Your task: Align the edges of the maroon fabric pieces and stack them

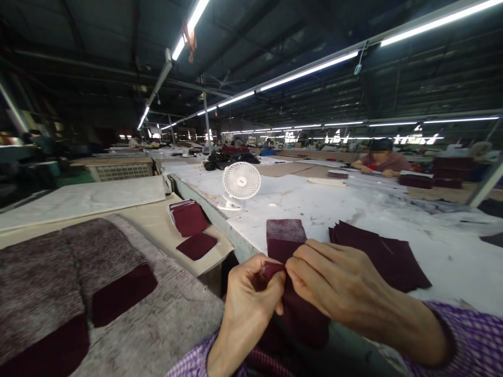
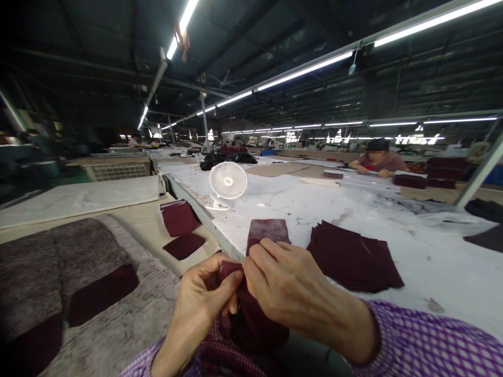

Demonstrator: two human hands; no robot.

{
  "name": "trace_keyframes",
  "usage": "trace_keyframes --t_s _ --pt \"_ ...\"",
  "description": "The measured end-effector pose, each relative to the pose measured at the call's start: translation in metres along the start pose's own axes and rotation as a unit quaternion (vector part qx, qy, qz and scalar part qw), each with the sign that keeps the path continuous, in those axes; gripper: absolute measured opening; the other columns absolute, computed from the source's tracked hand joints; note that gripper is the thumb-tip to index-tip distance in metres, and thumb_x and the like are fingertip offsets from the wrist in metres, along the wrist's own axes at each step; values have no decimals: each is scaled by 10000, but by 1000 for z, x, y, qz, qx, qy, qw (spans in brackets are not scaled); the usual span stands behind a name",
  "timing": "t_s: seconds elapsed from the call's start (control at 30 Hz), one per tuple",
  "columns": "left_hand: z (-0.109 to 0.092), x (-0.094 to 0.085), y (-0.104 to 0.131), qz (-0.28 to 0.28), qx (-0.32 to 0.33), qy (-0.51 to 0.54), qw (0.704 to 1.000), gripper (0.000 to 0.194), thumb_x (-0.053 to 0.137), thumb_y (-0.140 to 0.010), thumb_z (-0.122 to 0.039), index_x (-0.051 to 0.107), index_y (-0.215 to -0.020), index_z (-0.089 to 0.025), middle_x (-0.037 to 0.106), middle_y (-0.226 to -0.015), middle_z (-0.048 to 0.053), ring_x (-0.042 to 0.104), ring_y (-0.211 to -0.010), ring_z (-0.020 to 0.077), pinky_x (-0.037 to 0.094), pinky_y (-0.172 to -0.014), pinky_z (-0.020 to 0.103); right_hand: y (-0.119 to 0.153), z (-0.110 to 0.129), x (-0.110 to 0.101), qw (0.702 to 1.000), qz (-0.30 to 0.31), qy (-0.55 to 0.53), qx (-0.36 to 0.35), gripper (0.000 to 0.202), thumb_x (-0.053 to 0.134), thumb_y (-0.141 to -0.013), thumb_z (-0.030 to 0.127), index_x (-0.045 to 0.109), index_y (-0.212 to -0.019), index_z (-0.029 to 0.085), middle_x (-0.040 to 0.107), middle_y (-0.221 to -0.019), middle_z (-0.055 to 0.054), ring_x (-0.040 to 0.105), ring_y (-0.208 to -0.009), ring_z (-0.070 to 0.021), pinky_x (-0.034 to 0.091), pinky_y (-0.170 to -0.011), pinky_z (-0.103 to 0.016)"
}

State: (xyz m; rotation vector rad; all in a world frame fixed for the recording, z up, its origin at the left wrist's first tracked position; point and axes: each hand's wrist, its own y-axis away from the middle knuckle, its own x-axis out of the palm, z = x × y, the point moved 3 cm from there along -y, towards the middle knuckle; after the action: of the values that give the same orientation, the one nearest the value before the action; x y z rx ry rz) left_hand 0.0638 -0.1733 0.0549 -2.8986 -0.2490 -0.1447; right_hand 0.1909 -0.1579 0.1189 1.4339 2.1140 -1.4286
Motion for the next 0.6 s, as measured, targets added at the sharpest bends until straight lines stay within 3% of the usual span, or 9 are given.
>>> trace_keyframes --t_s 0.2,0.47,0.6 --pt "1 -3 1 3 8 -8 1000 115 600 -732 -229 578 -685 -126 464 -382 -61 381 -328 33 293 -364 125 -1 -7 -1 997 54 -57 10 279 382 -914 99 578 -720 145 567 -678 -25 483 -607 -119 344 -508 -257" --pt "1 0 1 15 29 -26 999 101 589 -727 -210 573 -667 -130 441 -421 -67 397 -342 34 303 -366 130 -2 -2 2 999 24 -31 4 266 408 -885 85 552 -669 142 532 -643 -23 443 -584 -121 321 -496 -264" --pt "3 -2 0 4 65 -85 994 107 569 -750 -216 595 -683 -138 450 -456 -55 417 -374 49 329 -386 148 0 1 8 1000 0 15 -6 259 421 -867 95 549 -646 142 515 -619 -29 437 -588 -138 327 -511 -281"
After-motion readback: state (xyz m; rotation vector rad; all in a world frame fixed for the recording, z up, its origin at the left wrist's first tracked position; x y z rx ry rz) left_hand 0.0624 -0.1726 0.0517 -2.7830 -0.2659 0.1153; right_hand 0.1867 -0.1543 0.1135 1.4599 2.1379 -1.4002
